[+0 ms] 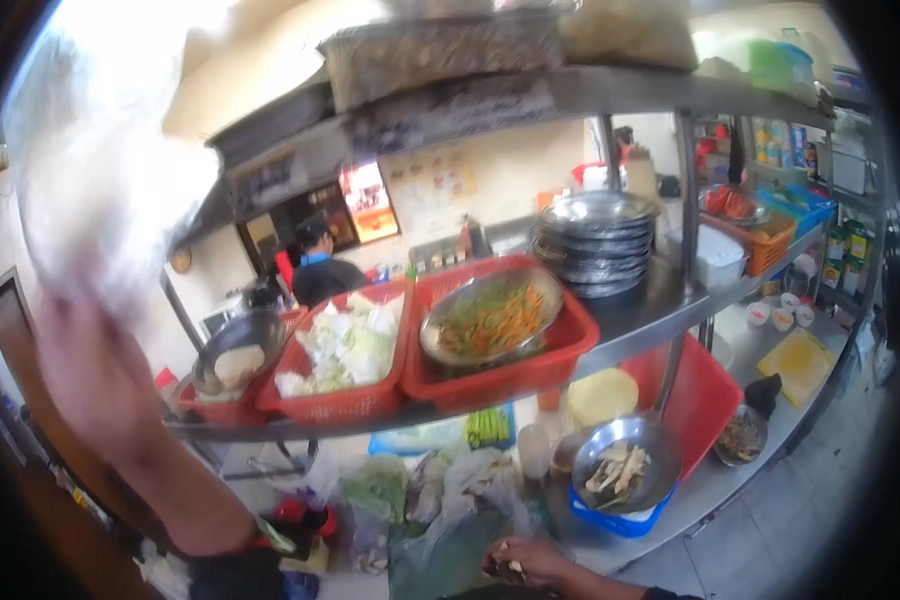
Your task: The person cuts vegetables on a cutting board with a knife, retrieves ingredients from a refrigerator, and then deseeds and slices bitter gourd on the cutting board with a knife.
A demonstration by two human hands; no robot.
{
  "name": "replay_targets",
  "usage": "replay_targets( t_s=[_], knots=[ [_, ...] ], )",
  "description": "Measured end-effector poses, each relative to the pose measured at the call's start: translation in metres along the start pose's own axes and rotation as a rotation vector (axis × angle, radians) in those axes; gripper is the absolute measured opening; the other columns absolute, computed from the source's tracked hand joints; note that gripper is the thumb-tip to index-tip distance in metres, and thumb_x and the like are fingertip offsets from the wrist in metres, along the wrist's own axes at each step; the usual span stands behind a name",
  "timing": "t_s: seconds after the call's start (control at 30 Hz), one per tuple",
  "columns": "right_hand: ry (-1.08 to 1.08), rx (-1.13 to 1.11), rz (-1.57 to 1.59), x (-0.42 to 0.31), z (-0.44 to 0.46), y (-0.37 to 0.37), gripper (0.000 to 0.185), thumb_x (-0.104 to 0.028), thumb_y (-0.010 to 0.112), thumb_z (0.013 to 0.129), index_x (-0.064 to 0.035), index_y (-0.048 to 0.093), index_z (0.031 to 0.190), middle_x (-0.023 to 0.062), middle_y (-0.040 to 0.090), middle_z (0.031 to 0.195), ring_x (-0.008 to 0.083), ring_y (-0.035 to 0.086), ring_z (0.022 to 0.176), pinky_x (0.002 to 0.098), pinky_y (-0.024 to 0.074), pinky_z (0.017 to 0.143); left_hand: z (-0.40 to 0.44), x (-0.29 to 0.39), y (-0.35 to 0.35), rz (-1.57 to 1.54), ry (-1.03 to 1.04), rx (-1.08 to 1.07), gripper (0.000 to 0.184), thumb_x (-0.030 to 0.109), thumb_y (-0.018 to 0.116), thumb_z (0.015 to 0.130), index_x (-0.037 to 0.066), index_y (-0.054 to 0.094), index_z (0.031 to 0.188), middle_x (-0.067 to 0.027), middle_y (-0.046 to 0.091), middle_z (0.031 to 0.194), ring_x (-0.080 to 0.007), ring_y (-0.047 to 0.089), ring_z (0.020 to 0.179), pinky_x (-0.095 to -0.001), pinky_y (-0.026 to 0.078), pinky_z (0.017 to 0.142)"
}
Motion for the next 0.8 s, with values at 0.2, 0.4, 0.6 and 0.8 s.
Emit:
replay_targets(
  t_s=[0.2,0.4,0.6,0.8],
  knots=[
    [-0.104,0.023,0.135,-0.059,0.003,0.083,0.034,-0.013,0.06,0.087,0.0013,0.056,0.117,0.0085,0.063,0.093,0.0188,0.061,0.081,0.032,0.0485,0.064,-0.24,0.131,0.003,-1.505,-0.883,-1.112,0.013,0.014,0.062,0.078,0.006,0.067,0.088,-0.0138,0.065,0.085,-0.0269,0.063,0.079,-0.0361,0.049,0.071],
    [0.052,0.037,0.101,-0.018,0.049,0.074,0.019,-0.019,0.059,0.089,-0.0034,0.064,0.1,0.007,0.065,0.077,0.0144,0.062,0.063,0.028,0.0495,0.052,-0.396,0.218,-0.045,-1.463,-1.196,-1.449,0.01,0.012,0.06,0.085,0.002,0.062,0.086,-0.0083,0.062,0.076,-0.0162,0.058,0.069,-0.0306,0.045,0.062],
    [0.085,-0.036,0.239,-0.006,0.062,0.091,0.014,-0.015,0.066,0.086,-0.0058,0.063,0.096,0.0062,0.065,0.081,0.0127,0.062,0.063,0.025,0.048,0.046,-0.443,0.224,-0.076,-1.528,-1.568,-1.61,0.014,0.009,0.061,0.086,0.004,0.063,0.098,-0.0015,0.062,0.086,-0.011,0.057,0.076,-0.0269,0.045,0.069],
    [-0.039,0.043,0.009,-0.001,0.063,0.06,0.025,-0.018,0.067,0.083,0.0016,0.061,0.097,0.0136,0.065,0.088,0.0218,0.064,0.075,0.0338,0.0532,0.065,-0.45,0.181,-0.059,-1.617,-1.444,-1.339,0.026,0.008,0.056,0.086,0.003,0.057,0.112,-0.0031,0.058,0.101,-0.0119,0.054,0.092,-0.0268,0.045,0.078]
  ],
)
Point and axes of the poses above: each hand's wrist, its own z-axis towards the middle knuckle, its own y-axis out of the palm, x = y × z, the point moved 7 cm from there along z, towards the middle knuckle
